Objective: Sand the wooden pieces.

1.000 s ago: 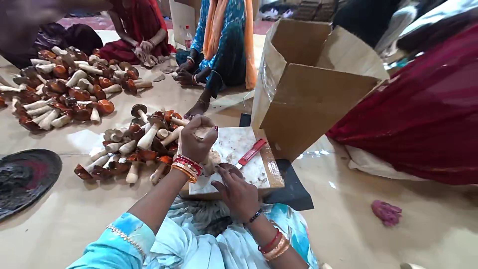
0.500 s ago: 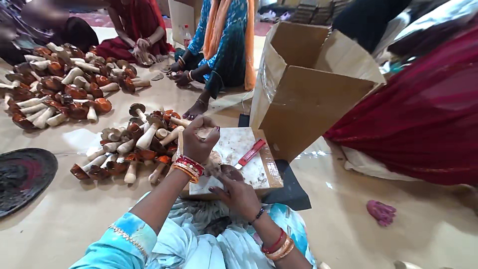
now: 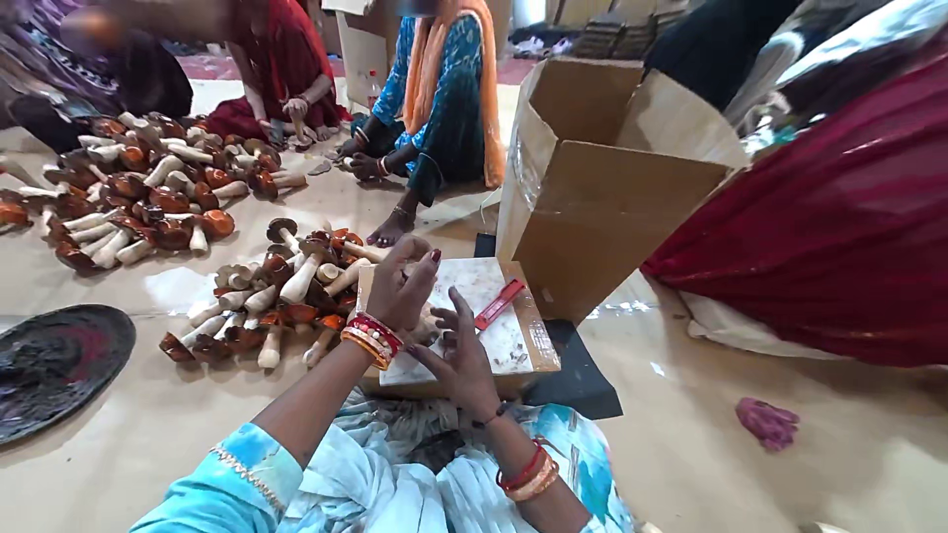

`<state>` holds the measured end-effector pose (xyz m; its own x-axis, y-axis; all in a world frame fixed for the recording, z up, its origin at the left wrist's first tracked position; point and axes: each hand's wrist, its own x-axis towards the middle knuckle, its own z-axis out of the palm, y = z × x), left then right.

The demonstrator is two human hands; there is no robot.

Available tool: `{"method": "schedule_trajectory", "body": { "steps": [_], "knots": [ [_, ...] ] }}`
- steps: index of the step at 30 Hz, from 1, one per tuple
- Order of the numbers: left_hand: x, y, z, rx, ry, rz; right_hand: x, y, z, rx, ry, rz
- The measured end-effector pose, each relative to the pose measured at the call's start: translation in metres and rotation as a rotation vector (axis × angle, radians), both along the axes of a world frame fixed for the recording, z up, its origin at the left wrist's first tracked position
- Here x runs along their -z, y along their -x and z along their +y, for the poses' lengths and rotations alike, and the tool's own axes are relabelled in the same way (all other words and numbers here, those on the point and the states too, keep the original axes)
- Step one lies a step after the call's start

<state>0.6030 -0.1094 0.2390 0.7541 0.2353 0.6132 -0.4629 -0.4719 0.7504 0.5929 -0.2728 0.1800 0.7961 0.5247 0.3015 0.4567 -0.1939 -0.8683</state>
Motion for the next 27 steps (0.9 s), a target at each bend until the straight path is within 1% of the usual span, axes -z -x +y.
{"method": "schedule_trajectory", "body": {
  "steps": [2,4,6,8,9,10,12,15,16,18,21,24,27],
  "knots": [
    [-0.012,0.008,-0.004,0.141,-0.047,0.117,-0.007,0.003,0.004,-0.052,-0.064,0.133],
    [-0.018,0.023,-0.01,0.189,-0.002,0.148,-0.008,0.005,0.006,-0.071,-0.13,0.226],
    [-0.017,0.045,-0.011,0.082,0.156,0.131,-0.001,0.0,0.01,-0.068,-0.228,0.26],
    [-0.004,0.072,-0.008,-0.102,0.413,0.106,0.001,0.005,0.004,-0.081,-0.337,0.324],
    [0.005,0.087,-0.007,-0.163,0.525,0.136,-0.003,0.011,-0.002,-0.119,-0.426,0.36],
    [0.014,0.102,-0.007,-0.181,0.635,0.177,-0.008,0.017,-0.007,-0.17,-0.516,0.394],
    [0.028,0.13,-0.013,-0.08,0.804,0.276,-0.018,0.031,-0.02,-0.224,-0.572,0.42],
    [0.028,0.159,-0.033,0.213,1.075,0.249,-0.024,0.049,-0.034,-0.267,-0.513,0.344],
    [0.026,0.164,-0.037,0.289,1.107,0.226,-0.025,0.054,-0.038,-0.299,-0.51,0.324],
    [0.023,0.171,-0.038,0.391,1.064,0.191,-0.029,0.062,-0.045,-0.368,-0.504,0.313],
    [0.017,0.175,-0.036,0.393,0.95,0.205,-0.037,0.071,-0.053,-0.385,-0.496,0.337],
    [0.018,0.178,-0.035,0.386,0.939,0.167,-0.04,0.078,-0.058,-0.342,-0.539,0.17],
    [0.026,0.178,-0.036,0.333,1.068,0.106,-0.05,0.081,-0.061,-0.269,-0.597,-0.031]
  ]
}}
